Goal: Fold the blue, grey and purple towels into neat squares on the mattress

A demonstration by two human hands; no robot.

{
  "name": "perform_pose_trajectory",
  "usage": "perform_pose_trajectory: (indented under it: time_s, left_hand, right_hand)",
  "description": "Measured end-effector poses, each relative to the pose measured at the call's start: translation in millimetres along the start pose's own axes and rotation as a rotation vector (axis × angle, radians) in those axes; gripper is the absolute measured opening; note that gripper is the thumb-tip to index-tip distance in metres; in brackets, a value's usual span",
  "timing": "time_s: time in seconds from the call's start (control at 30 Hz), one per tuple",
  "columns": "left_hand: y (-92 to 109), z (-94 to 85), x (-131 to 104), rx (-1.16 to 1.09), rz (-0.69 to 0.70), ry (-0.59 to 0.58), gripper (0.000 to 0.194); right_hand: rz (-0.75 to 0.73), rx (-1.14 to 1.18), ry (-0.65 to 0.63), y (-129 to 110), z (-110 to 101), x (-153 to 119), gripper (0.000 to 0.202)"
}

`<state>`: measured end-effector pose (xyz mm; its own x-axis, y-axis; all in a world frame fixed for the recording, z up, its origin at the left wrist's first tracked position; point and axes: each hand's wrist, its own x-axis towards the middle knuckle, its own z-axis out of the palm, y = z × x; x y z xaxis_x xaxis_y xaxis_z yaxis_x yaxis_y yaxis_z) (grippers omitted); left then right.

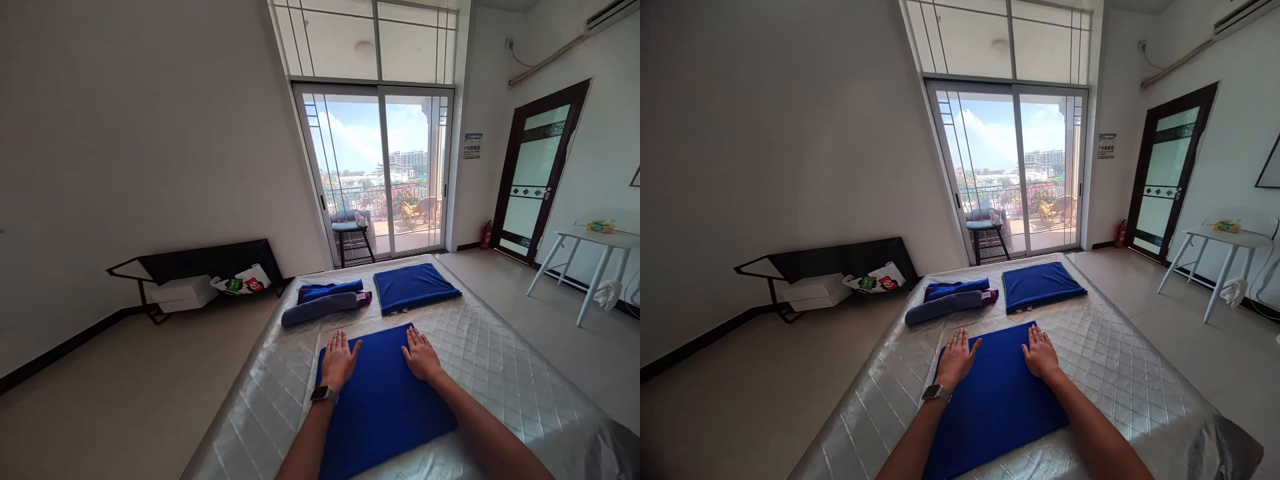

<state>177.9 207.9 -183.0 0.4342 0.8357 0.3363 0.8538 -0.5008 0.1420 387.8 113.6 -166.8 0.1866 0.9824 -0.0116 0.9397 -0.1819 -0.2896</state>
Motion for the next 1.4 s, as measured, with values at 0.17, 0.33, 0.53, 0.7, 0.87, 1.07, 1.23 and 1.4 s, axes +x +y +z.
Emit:
perform_pose_trajectory:
  time_s: [0.17, 0.33, 0.53, 0.7, 0.87, 1.07, 1.23, 1.4]
  left_hand:
    - [85.1, 21.7, 17.6, -0.035, 0.189, -0.06, 0.052]
    - [117.4, 37.9, 11.6, -0.05, 0.215, -0.113, 0.059]
    - [41.2, 28.4, -14.3, -0.004, 0.062, -0.123, 0.071]
    - [-55.3, 11.0, -39.2, 0.064, -0.159, -0.132, 0.08]
    - [-93.0, -1.6, -55.1, 0.039, -0.287, -0.148, 0.083]
    - [-85.0, 0.6, -55.5, 0.031, -0.271, -0.105, 0.083]
    - [-89.4, 0.5, -56.0, 0.02, -0.276, -0.126, 0.08]
    - [-76.2, -21.3, -57.5, 0.021, -0.267, -0.063, 0.077]
  right_hand:
    - [-0.046, -0.016, 0.022, 4.6, 4.6, -0.5, 0.064]
    - [-0.099, -0.05, 0.023, 6.9, 6.9, -2.9, 0.064]
    - [0.005, 0.03, 0.01, -1.1, 0.0, -2.7, 0.067]
    - [0.016, 0.035, -0.018, -2.1, -2.7, -3.6, 0.068]
    - [0.014, -0.001, -0.05, 0.9, -5.2, 0.6, 0.068]
    - [0.006, -0.017, -0.011, 2.0, -9.9, 23.5, 0.067]
    - [-0.006, -0.023, 0.006, -1.4, -1.6, 31.8, 0.065]
    - [0.005, -0.026, 0.039, -3.0, 6.0, 29.3, 0.066]
